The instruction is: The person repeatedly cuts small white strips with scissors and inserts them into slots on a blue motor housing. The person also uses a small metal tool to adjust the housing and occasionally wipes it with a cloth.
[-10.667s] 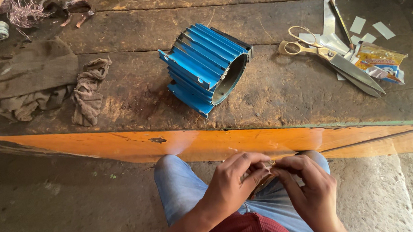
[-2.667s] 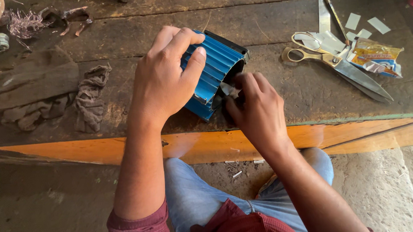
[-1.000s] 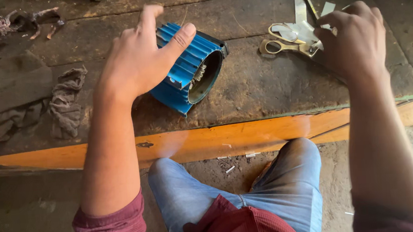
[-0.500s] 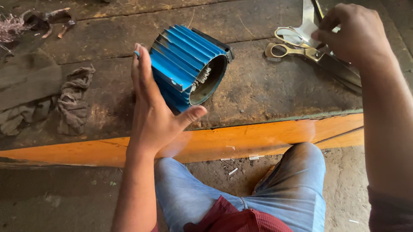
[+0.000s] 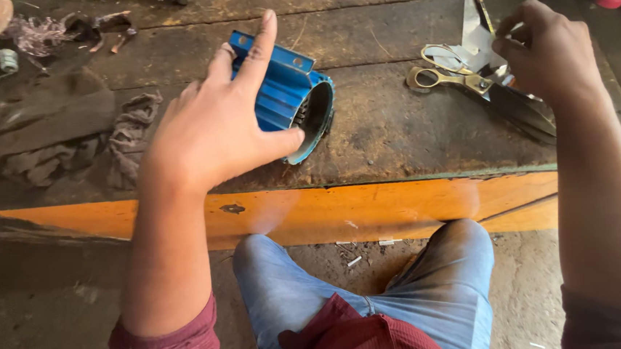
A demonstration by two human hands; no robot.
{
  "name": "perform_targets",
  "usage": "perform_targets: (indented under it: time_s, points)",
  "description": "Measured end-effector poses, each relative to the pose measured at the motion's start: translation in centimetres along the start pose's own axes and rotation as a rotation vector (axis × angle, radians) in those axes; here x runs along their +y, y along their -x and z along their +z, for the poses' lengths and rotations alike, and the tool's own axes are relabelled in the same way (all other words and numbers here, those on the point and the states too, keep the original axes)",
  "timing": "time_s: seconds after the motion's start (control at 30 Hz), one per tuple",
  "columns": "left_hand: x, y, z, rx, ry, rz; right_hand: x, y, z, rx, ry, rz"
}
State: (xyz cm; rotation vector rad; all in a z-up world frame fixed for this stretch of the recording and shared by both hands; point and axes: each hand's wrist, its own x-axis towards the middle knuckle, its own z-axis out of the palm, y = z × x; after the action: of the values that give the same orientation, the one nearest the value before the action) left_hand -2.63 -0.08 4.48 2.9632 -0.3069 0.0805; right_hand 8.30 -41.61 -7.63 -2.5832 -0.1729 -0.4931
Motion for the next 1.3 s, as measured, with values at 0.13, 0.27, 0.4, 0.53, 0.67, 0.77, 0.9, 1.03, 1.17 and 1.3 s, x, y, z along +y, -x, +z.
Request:
perform_targets:
  time_s: [0.13, 0.27, 0.4, 0.53, 0.67, 0.77, 0.9, 1.03, 1.17, 1.3]
  points:
    - [0.3, -0.8, 0.6, 0.072, -0.049, 0.049, -1.0, 0.5, -0.5, 0.121, 0.036, -0.164]
    - [-0.5, -0.4, 3.5, 0.104, 0.005, -0.009, -2.9, 2.6, -2.6, 0.204, -0.073, -0.100]
    - [-1.4, 1.1, 8.2, 0.527, 0.337, 0.147, -4.9, 6.7, -3.7, 0.296, -0.378, -0.057]
    - [-1.0, 1.6, 12.6, 0.801, 0.512, 0.246, -7.8, 9.9, -3.4, 0.333, -0.584, 0.080]
    - [-0.7, 3.5, 13.4, 0.764, 0.534, 0.175, -10.5, 12.5, -3.0, 0.306, -0.392, 0.026]
    - [-0.8, 5.5, 11.9, 0.665, 0.364, 0.101, -11.2, 14.6, -1.9, 0.262, -0.433, -0.048]
    - [-0.3, 6.2, 10.2, 0.627, 0.338, 0.137, -11.8, 17.9, 0.5, 0.143, -0.713, 0.143]
    - [0.4, 6.3, 8.4, 0.658, 0.185, 0.108, -13.0, 20.4, 2.1, -0.006, -0.664, 0.078]
    - [1.3, 6.3, 8.1, 0.787, 0.076, 0.171, -14.2, 22.0, 2.9, -0.074, -0.582, -0.053]
    - [4.7, 8.5, 10.2, 0.648, 0.452, 0.351, -14.8, 22.5, 3.0, -0.147, -0.618, 0.060]
